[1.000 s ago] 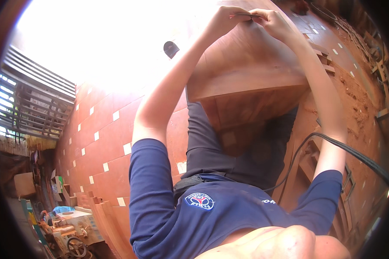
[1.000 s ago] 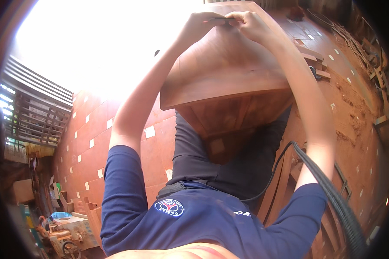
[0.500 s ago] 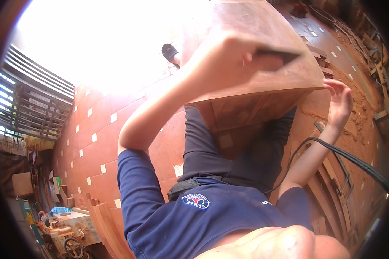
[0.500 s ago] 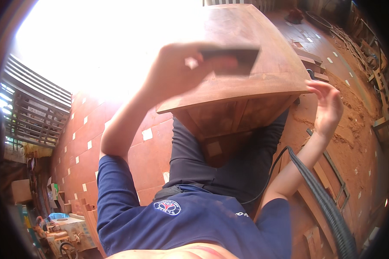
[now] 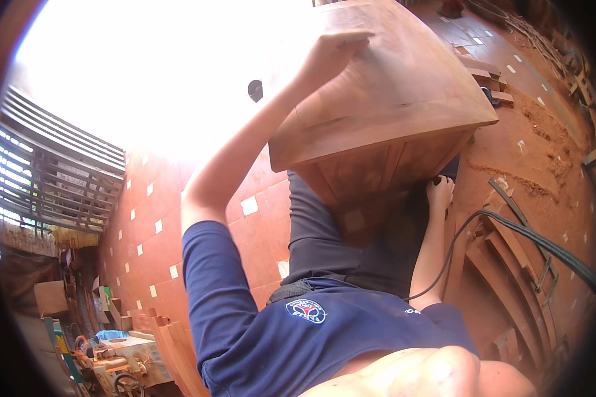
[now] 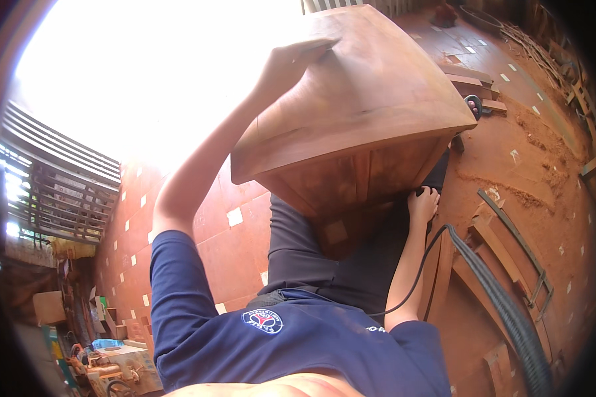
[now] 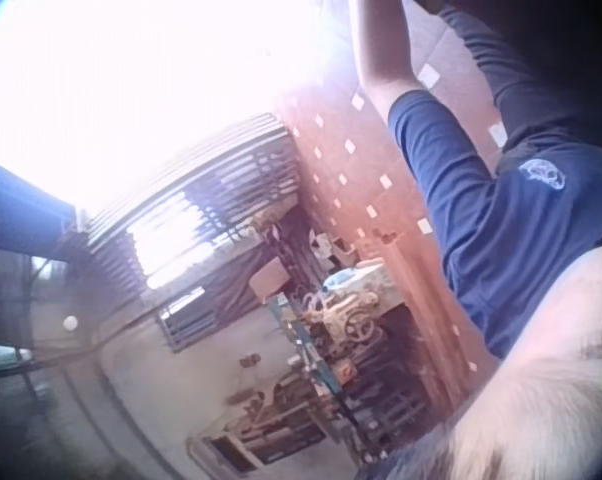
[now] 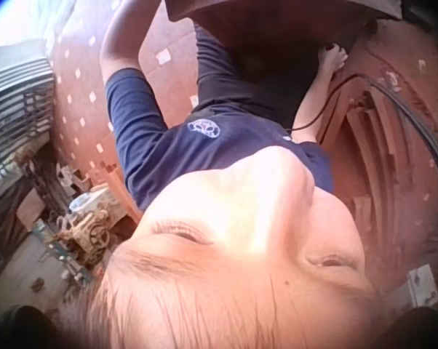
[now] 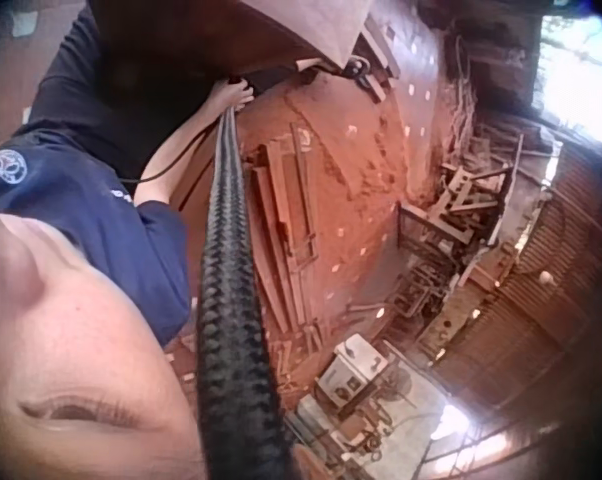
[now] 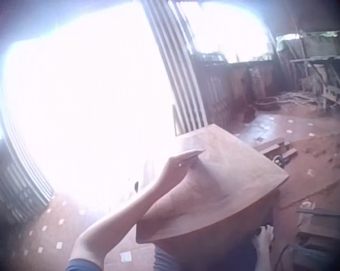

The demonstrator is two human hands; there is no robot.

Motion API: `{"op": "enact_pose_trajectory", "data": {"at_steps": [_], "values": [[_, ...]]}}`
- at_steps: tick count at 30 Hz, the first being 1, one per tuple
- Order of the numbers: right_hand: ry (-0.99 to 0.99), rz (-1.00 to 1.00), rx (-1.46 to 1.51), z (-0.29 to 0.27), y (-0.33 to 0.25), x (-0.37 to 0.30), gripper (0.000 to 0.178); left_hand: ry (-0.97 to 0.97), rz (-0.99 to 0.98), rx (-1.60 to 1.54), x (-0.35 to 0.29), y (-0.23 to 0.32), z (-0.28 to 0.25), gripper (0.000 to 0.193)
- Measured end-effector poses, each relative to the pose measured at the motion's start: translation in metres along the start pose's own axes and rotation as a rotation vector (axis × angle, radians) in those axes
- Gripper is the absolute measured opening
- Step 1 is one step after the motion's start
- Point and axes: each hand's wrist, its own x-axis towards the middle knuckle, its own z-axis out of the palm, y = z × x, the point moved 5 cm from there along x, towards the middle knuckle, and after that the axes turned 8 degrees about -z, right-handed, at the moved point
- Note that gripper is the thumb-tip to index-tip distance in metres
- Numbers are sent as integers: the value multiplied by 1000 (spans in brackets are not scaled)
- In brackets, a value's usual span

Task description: The person sands the top surface of a wooden block using a sanding block held in the right hand while stabilizing the block with the left hand. The person repeatedly rubs the sanding block across the surface in a consistent back-and-forth motion.

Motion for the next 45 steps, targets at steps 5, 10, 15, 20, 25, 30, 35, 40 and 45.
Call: {"op": "enact_pose_trajectory", "data": {"at_steps": [5,10,15,20,25,30,35,40,45], "values": [[29,-17,75,6,8,2,37,-80,210,220,-105,81,-4,43],[42,9,51,2,1,-4,36,13,-20,-39,-112,117,-47,20],[86,-17,-44,1,8,-7,36,119,-111,-165,-18,42,-47,25],[99,-102,-37,0,-20,-3,34,108,323,-373,34,-66,-31,25],[55,1,-10,1,8,-4,36,-46,-42,-88,-6,25,-3,26],[10,8,3,10,16,3,39,-73,-27,-102,-86,95,-22,27],[35,1,27,12,15,5,37,-190,-67,-348,-58,101,-36,29],[89,-13,-17,5,13,0,34,17,211,-288,23,53,-13,26],[119,-56,6,3,-6,3,29,-19,402,-156,51,-16,2,26]]}}
